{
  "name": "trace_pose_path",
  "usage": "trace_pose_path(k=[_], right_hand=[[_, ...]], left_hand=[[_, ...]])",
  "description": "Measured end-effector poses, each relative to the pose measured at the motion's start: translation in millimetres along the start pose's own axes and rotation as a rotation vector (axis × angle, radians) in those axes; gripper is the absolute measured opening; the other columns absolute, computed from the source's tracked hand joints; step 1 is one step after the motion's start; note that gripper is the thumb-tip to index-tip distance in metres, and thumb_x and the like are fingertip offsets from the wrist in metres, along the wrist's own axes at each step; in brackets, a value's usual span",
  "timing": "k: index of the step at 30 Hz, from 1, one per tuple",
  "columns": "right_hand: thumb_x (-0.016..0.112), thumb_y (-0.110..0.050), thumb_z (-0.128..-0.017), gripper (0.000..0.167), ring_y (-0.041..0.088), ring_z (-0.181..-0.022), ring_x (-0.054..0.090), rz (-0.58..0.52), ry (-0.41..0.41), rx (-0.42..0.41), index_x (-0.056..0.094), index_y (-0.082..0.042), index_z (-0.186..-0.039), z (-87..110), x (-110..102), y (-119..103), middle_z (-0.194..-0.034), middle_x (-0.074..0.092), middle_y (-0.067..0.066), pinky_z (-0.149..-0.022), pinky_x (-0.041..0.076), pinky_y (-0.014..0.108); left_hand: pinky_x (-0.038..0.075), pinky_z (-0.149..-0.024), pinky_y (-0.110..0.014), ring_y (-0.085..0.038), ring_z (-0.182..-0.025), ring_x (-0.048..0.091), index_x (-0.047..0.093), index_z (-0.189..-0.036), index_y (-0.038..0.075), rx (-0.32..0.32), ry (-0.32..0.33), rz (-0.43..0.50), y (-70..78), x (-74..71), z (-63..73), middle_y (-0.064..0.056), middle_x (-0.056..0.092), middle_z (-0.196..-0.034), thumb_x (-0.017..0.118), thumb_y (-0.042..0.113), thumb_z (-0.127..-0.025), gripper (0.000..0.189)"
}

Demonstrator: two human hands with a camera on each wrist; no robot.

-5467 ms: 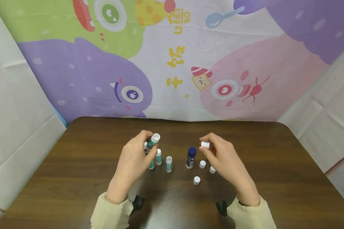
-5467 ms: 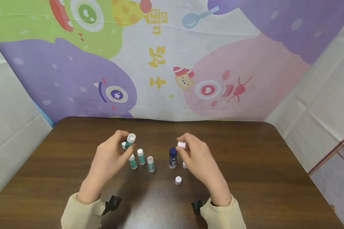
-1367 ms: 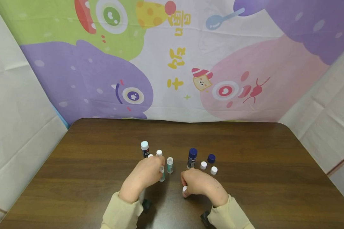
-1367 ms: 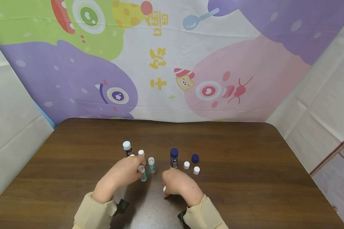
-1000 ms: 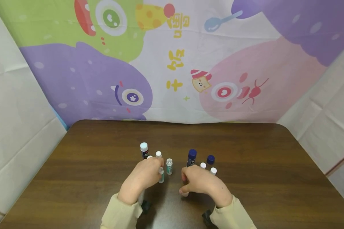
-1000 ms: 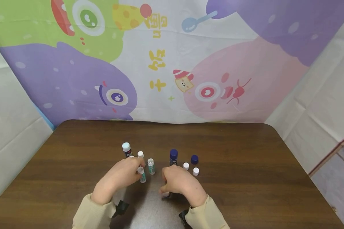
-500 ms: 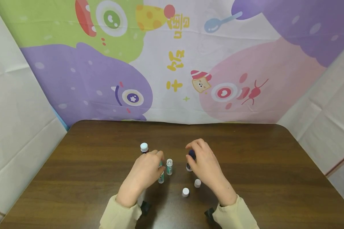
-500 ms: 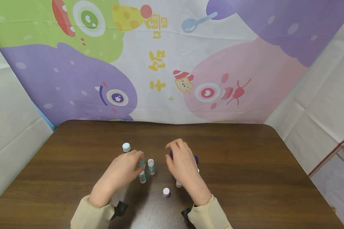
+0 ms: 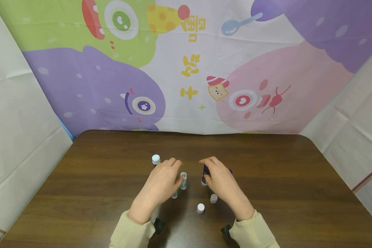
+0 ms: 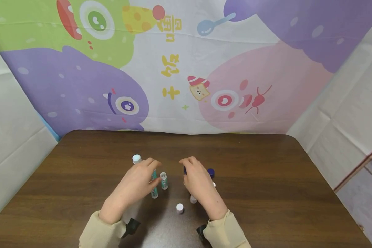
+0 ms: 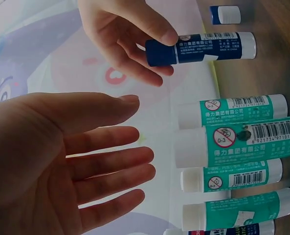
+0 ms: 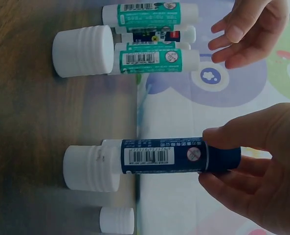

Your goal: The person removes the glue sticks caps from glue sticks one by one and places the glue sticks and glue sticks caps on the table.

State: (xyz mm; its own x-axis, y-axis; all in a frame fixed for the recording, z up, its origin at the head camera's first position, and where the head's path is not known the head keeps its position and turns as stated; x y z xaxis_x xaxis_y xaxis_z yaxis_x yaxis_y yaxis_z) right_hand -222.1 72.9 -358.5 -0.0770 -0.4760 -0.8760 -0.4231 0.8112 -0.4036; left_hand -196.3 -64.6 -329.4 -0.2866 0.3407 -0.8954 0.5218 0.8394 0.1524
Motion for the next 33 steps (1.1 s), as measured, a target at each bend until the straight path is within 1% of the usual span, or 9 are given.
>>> trace_pose_path(k=[3,6,10,13,19,25,29,33], right_hand=[[0.066,0.001,-0.077,0.039,0.02,-0.092,0.06,0.001,-0.002,0.005,0.058,-0.007,-0.114,-0.1,1.5,1.7,-0.108,0.057,0.008,-0.071,0.051,0.03],[0.066,0.002,-0.077,0.038,0.021,-0.087,0.061,-0.003,-0.012,0.014,0.057,-0.006,-0.112,-0.4,2.8,3.0,-0.104,0.058,0.01,-0.068,0.052,0.03],[0.066,0.003,-0.076,0.034,0.022,-0.087,0.062,-0.011,-0.016,0.027,0.058,-0.005,-0.109,-1.0,2.6,4.0,-0.1,0.059,0.011,-0.069,0.052,0.032],[0.068,0.001,-0.075,0.032,0.023,-0.087,0.062,-0.012,-0.007,0.032,0.058,-0.005,-0.105,-1.4,1.1,4.5,-0.097,0.059,0.011,-0.071,0.053,0.035],[0.072,-0.004,-0.073,0.03,0.024,-0.086,0.063,-0.018,-0.011,0.028,0.058,-0.004,-0.099,-1.3,0.1,4.8,-0.093,0.06,0.01,-0.071,0.052,0.036],[0.073,-0.005,-0.072,0.026,0.021,-0.082,0.062,-0.017,-0.017,0.033,0.058,-0.006,-0.094,0.2,-2.6,3.8,-0.09,0.06,0.007,-0.069,0.052,0.035],[0.075,-0.01,-0.072,0.026,0.018,-0.078,0.061,0.001,-0.017,0.048,0.058,-0.008,-0.092,1.6,-7.8,1.0,-0.089,0.06,0.005,-0.067,0.051,0.033],[0.075,-0.015,-0.073,0.026,0.013,-0.072,0.058,0.029,0.011,0.057,0.058,-0.01,-0.091,4.4,-17.7,-5.8,-0.087,0.06,0.001,-0.064,0.05,0.03]], left_hand=[[0.044,-0.064,-0.032,-0.019,-0.073,0.054,0.06,-0.092,0.005,0.003,-0.01,-0.002,0.3,1.9,-0.2,-0.001,0.056,-0.081,0.071,0.015,-0.074,0.023],[0.042,-0.062,-0.031,-0.019,-0.07,0.054,0.059,-0.088,0.006,0.014,-0.021,-0.007,1.3,3.6,-0.1,-0.001,0.053,-0.077,0.071,0.017,-0.074,0.021],[0.042,-0.062,-0.032,-0.018,-0.069,0.053,0.058,-0.084,0.007,0.015,-0.044,-0.003,2.4,6.4,0.1,0.0,0.052,-0.075,0.071,0.018,-0.075,0.019],[0.043,-0.064,-0.033,-0.018,-0.071,0.054,0.059,-0.087,0.007,0.012,-0.059,0.002,3.8,8.7,-0.2,0.0,0.053,-0.077,0.072,0.019,-0.075,0.021],[0.043,-0.065,-0.031,-0.017,-0.074,0.056,0.061,-0.093,0.008,0.025,-0.087,0.001,8.2,15.0,0.2,0.001,0.056,-0.082,0.072,0.024,-0.076,0.026],[0.044,-0.066,-0.031,-0.017,-0.074,0.057,0.06,-0.092,0.01,0.04,-0.053,-0.022,11.1,15.6,-0.5,0.002,0.056,-0.082,0.072,0.023,-0.075,0.025],[0.044,-0.067,-0.032,-0.017,-0.074,0.056,0.059,-0.092,0.01,0.055,-0.028,-0.033,12.8,15.2,-1.0,0.002,0.056,-0.083,0.072,0.022,-0.074,0.026],[0.043,-0.064,-0.03,-0.016,-0.074,0.056,0.059,-0.093,0.009,0.06,0.006,-0.037,13.4,13.4,-1.5,0.002,0.056,-0.082,0.074,0.021,-0.073,0.027]])
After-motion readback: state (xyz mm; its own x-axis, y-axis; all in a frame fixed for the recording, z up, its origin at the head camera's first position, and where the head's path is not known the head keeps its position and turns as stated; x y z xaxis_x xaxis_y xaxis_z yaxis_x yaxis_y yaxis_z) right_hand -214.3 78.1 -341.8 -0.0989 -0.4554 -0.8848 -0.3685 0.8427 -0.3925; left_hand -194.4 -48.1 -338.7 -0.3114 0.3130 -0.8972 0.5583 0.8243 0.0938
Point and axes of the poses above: each hand's wrist, its own z-axis away from the middle knuckle, its own x-axis out of the palm, y = z × x, the point moved 7 cm from there along -z, towards the middle knuckle
